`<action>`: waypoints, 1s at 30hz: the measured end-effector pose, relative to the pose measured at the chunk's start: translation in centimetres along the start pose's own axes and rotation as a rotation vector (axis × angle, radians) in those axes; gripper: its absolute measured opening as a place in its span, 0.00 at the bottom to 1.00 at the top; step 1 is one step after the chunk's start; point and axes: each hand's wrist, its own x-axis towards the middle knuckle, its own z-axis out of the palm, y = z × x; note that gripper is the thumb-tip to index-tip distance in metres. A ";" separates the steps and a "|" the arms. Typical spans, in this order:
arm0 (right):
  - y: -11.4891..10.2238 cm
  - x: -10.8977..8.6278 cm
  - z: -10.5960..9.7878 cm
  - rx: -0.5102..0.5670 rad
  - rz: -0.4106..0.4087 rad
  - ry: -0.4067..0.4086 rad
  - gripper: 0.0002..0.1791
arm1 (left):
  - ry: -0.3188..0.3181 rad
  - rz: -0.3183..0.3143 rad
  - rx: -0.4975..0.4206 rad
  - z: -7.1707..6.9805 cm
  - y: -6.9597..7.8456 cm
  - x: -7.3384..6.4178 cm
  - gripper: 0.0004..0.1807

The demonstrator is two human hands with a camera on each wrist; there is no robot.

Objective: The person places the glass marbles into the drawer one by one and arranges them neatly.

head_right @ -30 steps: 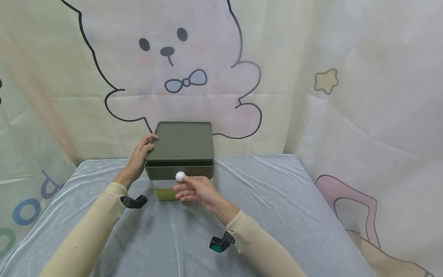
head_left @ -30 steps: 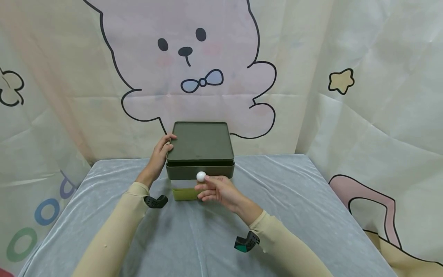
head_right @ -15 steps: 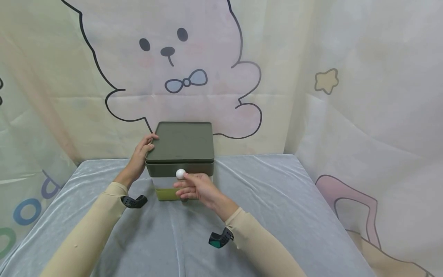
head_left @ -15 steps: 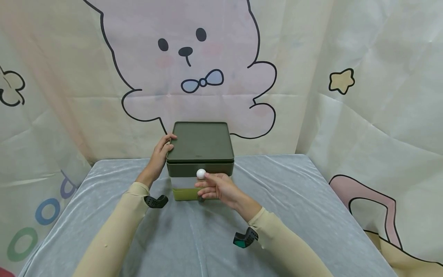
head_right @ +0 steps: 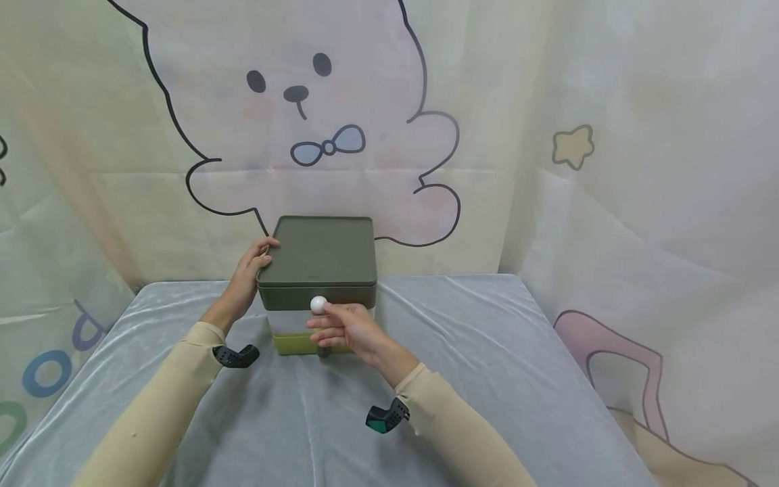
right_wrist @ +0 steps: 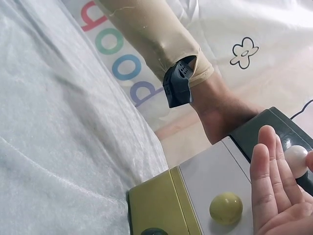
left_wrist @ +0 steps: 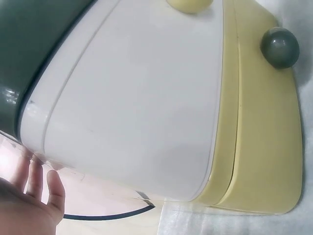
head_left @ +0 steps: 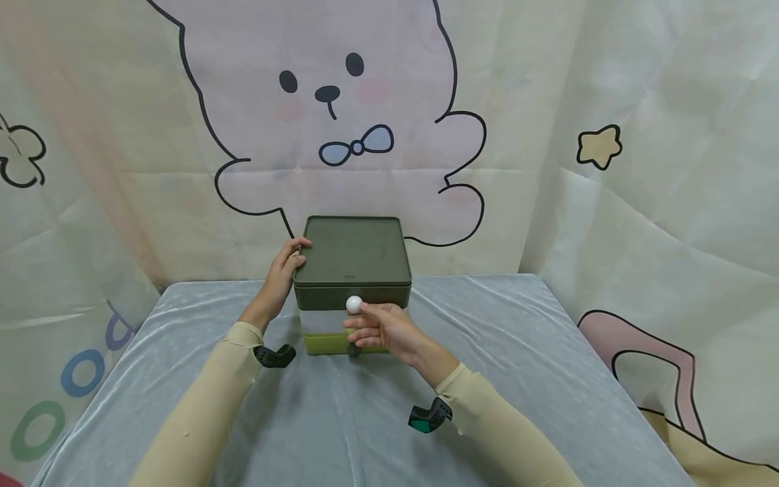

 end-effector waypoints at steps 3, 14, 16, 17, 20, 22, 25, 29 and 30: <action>-0.1 0.0 0.0 -0.002 0.001 -0.002 0.30 | 0.000 -0.002 -0.005 0.0 0.0 0.0 0.21; -0.1 0.1 -0.3 -0.015 0.012 0.003 0.31 | -0.001 -0.005 -0.006 0.0 0.1 -0.1 0.20; 0.0 0.1 -0.3 -0.013 0.013 0.009 0.30 | 0.001 -0.006 -0.008 0.0 0.1 -0.1 0.20; 0.0 0.2 -0.3 -0.012 0.014 0.011 0.29 | 0.003 -0.006 -0.008 0.0 0.1 -0.1 0.20; 0.1 0.2 -0.2 -0.010 0.012 0.013 0.29 | 0.010 -0.011 -0.003 0.1 0.0 -0.3 0.20; 0.1 0.2 -0.2 -0.010 0.009 0.011 0.29 | 0.010 -0.013 0.001 0.1 0.0 -0.3 0.20; 0.1 0.2 -0.3 -0.008 0.003 0.009 0.29 | 0.004 -0.012 0.005 0.1 0.0 -0.3 0.20; 0.1 0.3 -0.4 -0.010 -0.004 0.007 0.30 | 0.005 -0.006 0.012 0.1 0.0 -0.2 0.20; 0.1 0.3 -0.4 -0.011 -0.005 0.007 0.30 | 0.006 -0.005 0.012 0.1 0.1 -0.1 0.20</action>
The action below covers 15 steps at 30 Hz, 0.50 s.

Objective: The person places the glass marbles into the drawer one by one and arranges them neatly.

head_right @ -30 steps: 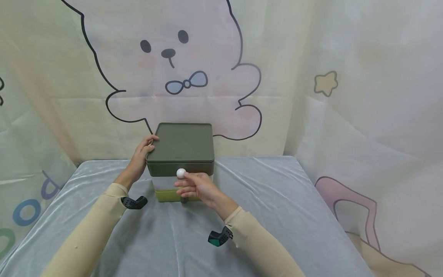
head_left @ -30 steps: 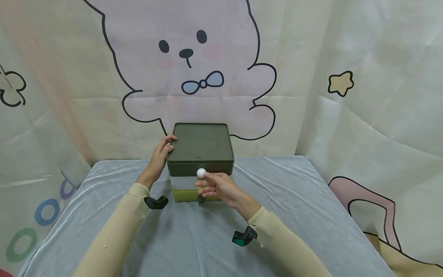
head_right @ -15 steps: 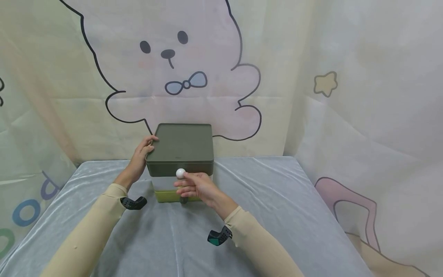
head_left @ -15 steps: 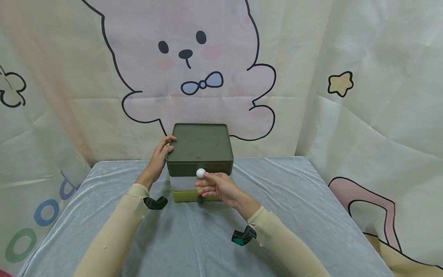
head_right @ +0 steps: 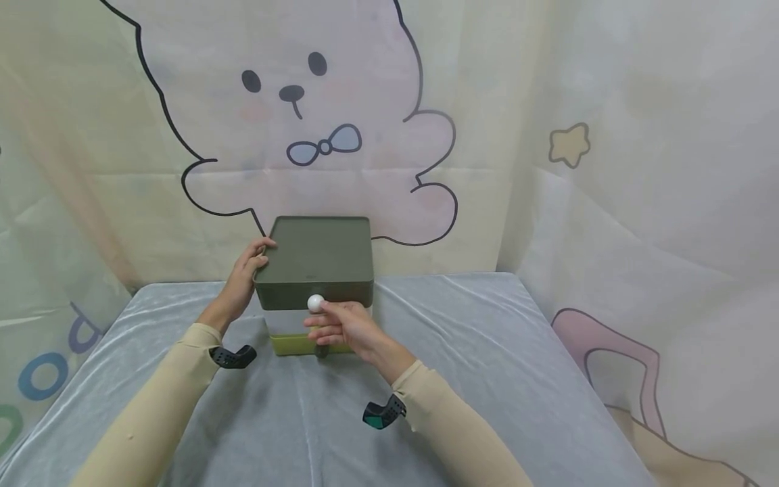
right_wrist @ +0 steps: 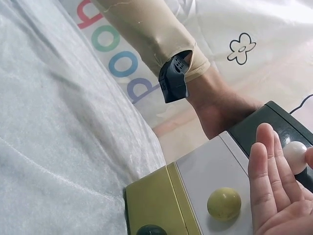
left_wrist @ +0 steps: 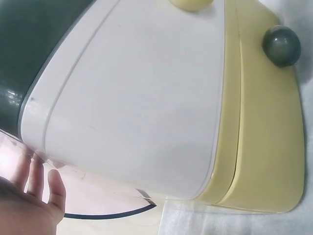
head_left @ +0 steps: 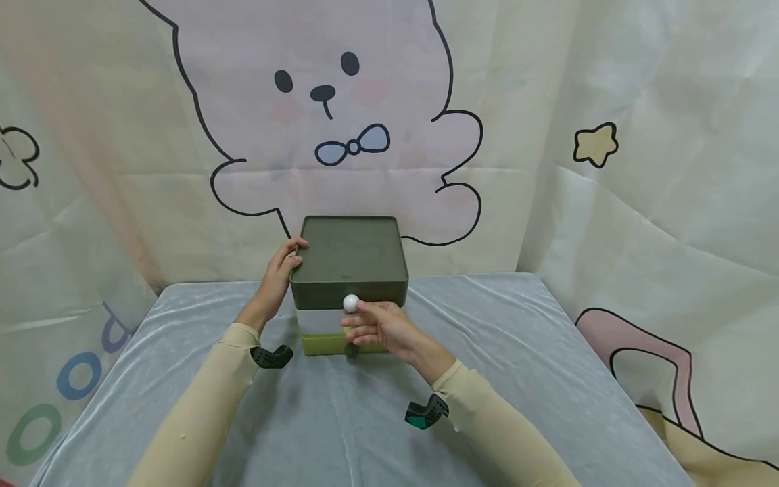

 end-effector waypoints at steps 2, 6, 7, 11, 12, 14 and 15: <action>0.0 0.0 0.0 -0.003 0.000 -0.001 0.31 | 0.002 -0.002 0.001 0.0 0.1 0.0 0.20; -0.1 0.0 0.0 -0.005 -0.003 -0.004 0.32 | -0.002 -0.004 -0.003 0.0 0.1 0.1 0.20; -0.1 0.0 0.0 -0.003 -0.004 -0.004 0.32 | -0.002 -0.001 -0.005 0.0 0.1 0.1 0.20; -0.2 0.0 0.0 -0.012 -0.010 -0.002 0.31 | -0.005 0.008 -0.014 -0.1 0.2 0.2 0.21; -0.2 0.0 0.0 -0.012 -0.008 -0.001 0.31 | -0.004 0.008 -0.018 -0.1 0.2 0.2 0.21; -0.2 0.0 0.0 -0.012 -0.002 0.003 0.31 | -0.007 0.002 -0.015 -0.1 0.2 0.1 0.21; -0.1 0.0 0.0 -0.014 0.002 0.005 0.31 | -0.007 -0.004 -0.014 -0.1 0.2 0.0 0.21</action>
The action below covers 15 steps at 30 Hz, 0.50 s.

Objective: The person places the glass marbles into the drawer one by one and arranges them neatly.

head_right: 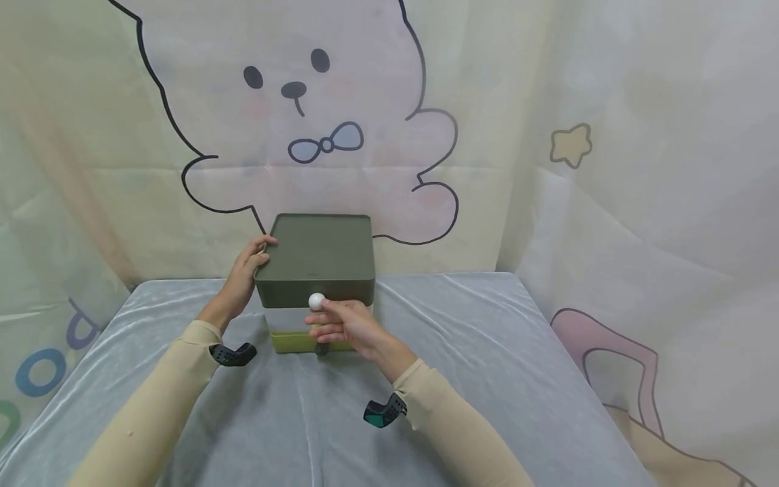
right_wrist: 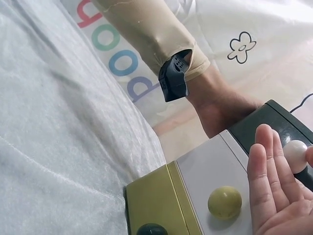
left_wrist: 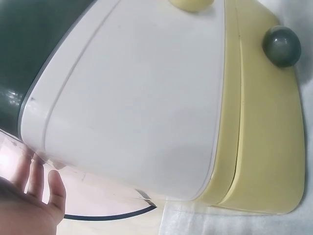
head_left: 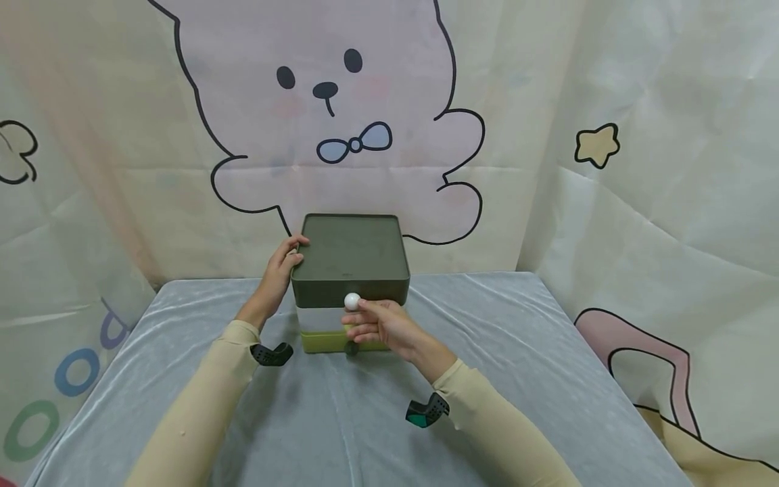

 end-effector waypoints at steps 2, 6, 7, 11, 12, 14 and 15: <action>0.1 0.0 0.0 -0.003 0.005 0.002 0.31 | -0.005 -0.008 0.003 0.0 0.0 -0.1 0.21; 0.2 -0.2 0.0 -0.012 -0.001 0.009 0.30 | -0.012 -0.007 0.023 -0.1 0.0 -0.1 0.21; 0.2 -0.2 0.0 -0.012 -0.003 0.010 0.30 | -0.014 -0.002 0.031 -0.1 0.0 -0.1 0.22; 0.2 -0.1 0.0 -0.005 -0.006 0.010 0.29 | -0.013 0.011 0.055 -0.3 0.1 -0.1 0.23; 0.2 -0.1 0.0 -0.007 -0.005 0.008 0.29 | -0.013 0.012 0.056 -0.3 0.1 -0.1 0.23; 0.3 0.0 0.0 -0.007 -0.003 0.004 0.29 | -0.013 0.010 0.060 -0.3 0.1 -0.1 0.23; 0.3 0.0 0.0 -0.005 -0.002 0.003 0.28 | -0.013 0.009 0.062 -0.4 0.1 -0.1 0.23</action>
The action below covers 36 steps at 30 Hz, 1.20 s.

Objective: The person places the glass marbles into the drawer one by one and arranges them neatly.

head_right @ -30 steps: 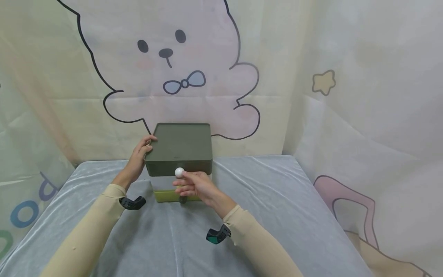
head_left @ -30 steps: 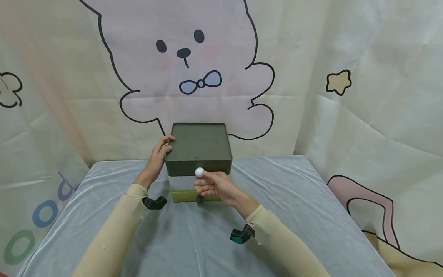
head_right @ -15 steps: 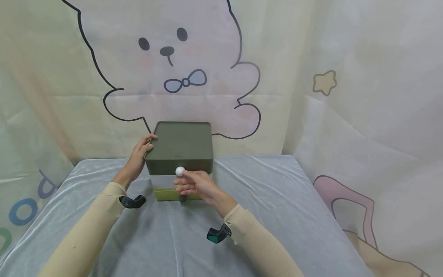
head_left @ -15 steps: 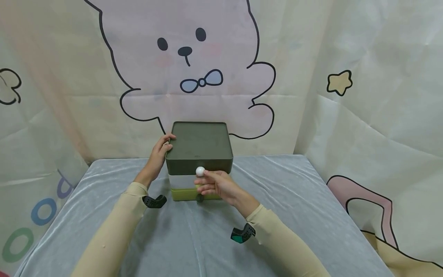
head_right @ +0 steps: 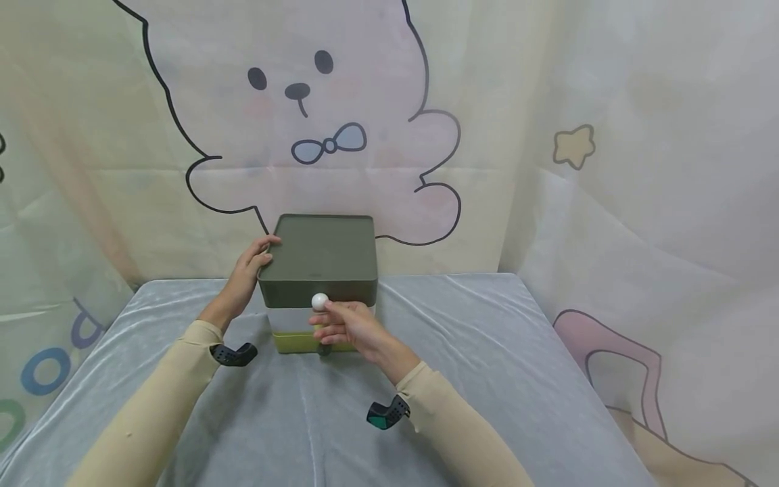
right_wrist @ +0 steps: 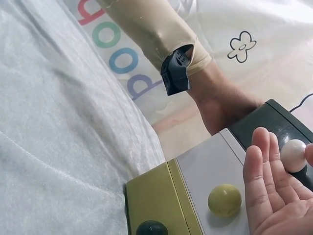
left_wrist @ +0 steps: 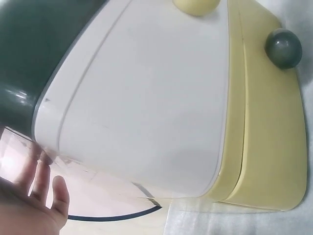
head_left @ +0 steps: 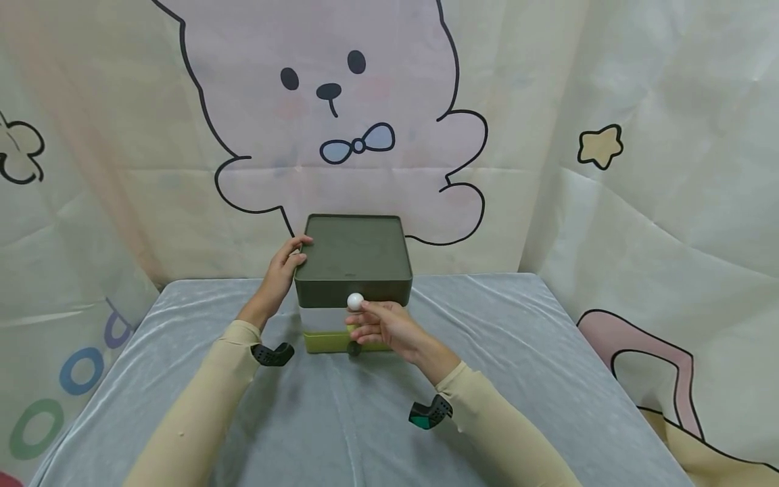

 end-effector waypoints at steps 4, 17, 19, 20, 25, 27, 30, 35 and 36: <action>-0.1 -0.1 -0.1 -0.010 -0.003 -0.004 0.29 | -0.006 0.000 0.001 -0.1 0.1 0.0 0.24; 0.1 -0.5 -0.2 -0.061 0.003 -0.003 0.27 | -0.018 -0.044 0.025 -0.2 0.7 -0.8 0.27; 0.1 -0.6 -0.2 -0.060 0.001 -0.003 0.27 | -0.019 -0.046 0.025 -0.2 0.7 -0.9 0.27; 0.1 -0.6 -0.2 -0.059 -0.002 -0.004 0.27 | -0.018 -0.047 0.026 -0.2 0.7 -0.9 0.27; 0.0 -0.6 -0.2 -0.057 -0.015 -0.005 0.27 | -0.009 -0.053 0.029 -0.2 0.8 -0.9 0.27; 0.0 -0.6 -0.2 -0.063 -0.019 -0.007 0.28 | -0.005 -0.058 0.029 -0.2 0.8 -0.9 0.27; 0.1 -0.7 -0.3 -0.065 -0.023 -0.008 0.28 | 0.002 -0.067 0.029 -0.2 0.8 -1.0 0.27; -0.1 -0.8 -0.5 -0.077 -0.046 -0.010 0.28 | 0.019 -0.051 0.015 -0.1 1.0 -1.0 0.27; -0.2 -0.8 -0.5 -0.080 -0.054 -0.011 0.28 | 0.025 -0.046 0.010 -0.1 1.0 -1.0 0.27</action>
